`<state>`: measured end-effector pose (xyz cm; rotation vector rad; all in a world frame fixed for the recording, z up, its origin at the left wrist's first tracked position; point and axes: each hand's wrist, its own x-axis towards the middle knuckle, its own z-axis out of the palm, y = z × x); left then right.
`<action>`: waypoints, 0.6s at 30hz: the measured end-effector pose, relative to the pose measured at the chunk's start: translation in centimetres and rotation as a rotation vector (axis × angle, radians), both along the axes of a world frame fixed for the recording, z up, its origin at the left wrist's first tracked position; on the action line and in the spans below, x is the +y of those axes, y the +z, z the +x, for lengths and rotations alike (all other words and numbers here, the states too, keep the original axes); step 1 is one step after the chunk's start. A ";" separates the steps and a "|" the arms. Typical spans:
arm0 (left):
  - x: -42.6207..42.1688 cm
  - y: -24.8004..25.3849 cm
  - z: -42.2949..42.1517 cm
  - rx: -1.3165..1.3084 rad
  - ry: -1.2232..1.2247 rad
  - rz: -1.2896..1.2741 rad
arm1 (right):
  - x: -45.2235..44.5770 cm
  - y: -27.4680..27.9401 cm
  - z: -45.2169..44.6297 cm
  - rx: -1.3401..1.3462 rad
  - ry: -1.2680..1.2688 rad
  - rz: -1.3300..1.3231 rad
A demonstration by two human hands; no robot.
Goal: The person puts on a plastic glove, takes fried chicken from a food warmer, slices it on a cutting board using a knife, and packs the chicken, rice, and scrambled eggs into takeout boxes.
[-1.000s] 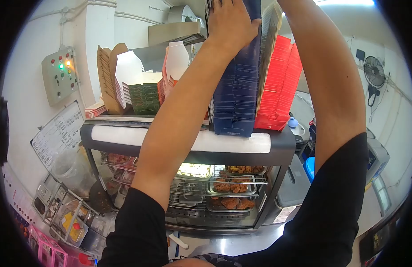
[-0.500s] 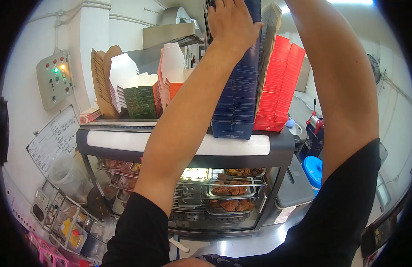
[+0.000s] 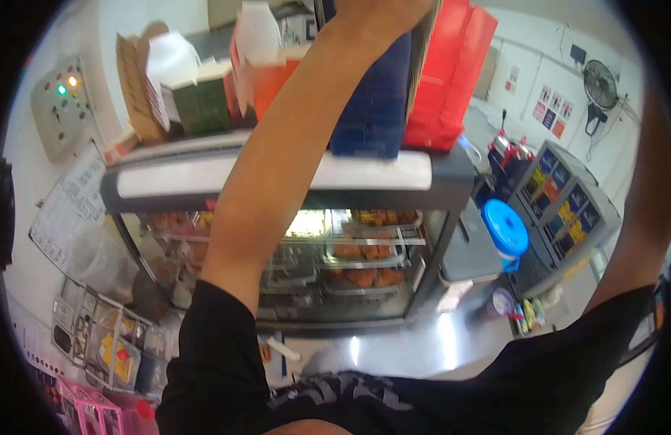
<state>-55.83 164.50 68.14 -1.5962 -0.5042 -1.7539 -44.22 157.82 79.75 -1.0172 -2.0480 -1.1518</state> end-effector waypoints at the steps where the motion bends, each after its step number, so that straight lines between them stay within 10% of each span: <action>1: -2.4 -1.2 0.2 -0.009 -0.134 0.014 | -2.0 -3.0 0.7 0.045 0.079 -0.019; 6: -11.5 -11.6 -0.4 0.277 -1.026 -0.235 | -14.5 -20.9 5.9 0.415 0.294 -0.355; 9: -16.1 -22.3 0.8 0.273 -1.143 -0.596 | -20.6 -33.0 9.3 0.783 0.294 -0.727; 13: -18.8 -39.8 2.1 0.356 -1.451 -1.620 | -25.5 -48.8 11.8 1.308 0.252 -1.286; 16: -23.8 -51.0 2.7 0.044 -1.714 -2.377 | -29.2 -57.7 11.9 1.612 0.248 -1.586; 18: -26.7 -56.0 4.7 -0.396 -1.887 -2.366 | -30.7 -61.0 12.0 1.731 0.256 -1.697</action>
